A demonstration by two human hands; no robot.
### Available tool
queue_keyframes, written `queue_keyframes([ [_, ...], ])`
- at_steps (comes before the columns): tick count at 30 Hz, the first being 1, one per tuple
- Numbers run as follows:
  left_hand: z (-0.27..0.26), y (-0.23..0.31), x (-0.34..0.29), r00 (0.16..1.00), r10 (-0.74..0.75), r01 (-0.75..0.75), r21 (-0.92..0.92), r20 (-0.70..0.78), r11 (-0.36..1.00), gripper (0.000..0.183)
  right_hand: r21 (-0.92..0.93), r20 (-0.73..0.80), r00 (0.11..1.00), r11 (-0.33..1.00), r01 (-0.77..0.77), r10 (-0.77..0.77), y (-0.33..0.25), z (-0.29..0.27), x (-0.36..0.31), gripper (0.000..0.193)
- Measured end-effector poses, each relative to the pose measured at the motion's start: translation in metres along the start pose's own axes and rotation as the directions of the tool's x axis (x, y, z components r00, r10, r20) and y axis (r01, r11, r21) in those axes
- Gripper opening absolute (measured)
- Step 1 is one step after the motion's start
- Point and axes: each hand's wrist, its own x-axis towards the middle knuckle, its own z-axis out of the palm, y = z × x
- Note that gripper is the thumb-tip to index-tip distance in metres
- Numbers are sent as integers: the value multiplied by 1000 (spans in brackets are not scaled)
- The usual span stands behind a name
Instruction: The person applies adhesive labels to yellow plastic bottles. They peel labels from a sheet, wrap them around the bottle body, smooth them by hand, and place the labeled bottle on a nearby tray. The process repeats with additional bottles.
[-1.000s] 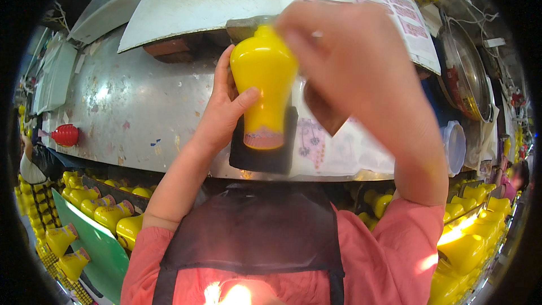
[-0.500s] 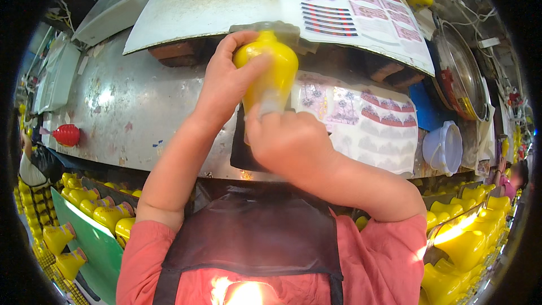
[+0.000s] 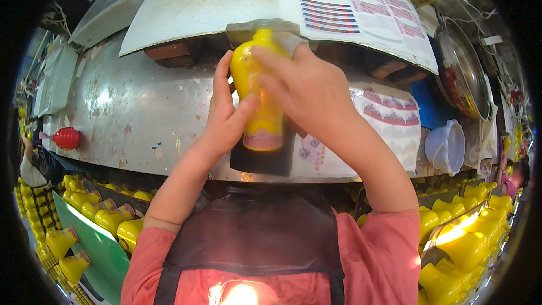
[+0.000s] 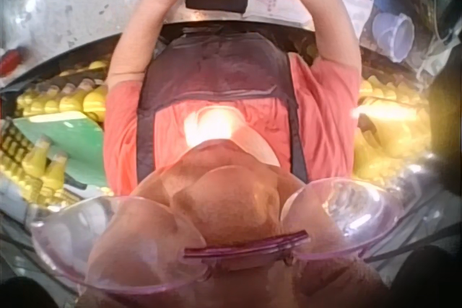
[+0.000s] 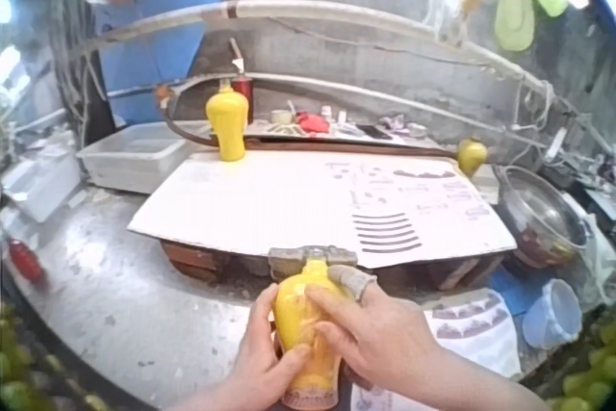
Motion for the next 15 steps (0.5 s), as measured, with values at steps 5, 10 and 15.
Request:
queue_keyframes([
  [5,7,-13,-4,999,45,-47,-46,-30,998,92,181,139,978,967,-177,153,6,-11,21,40],
  [10,2,-13,-3,1000,3,-5,-120,-14,993,96,105,-16,999,994,34,-32,2,-1,11,38],
  [15,5,-9,-4,995,96,-96,198,11,975,99,-98,45,998,994,41,-37,0,7,3,44],
])
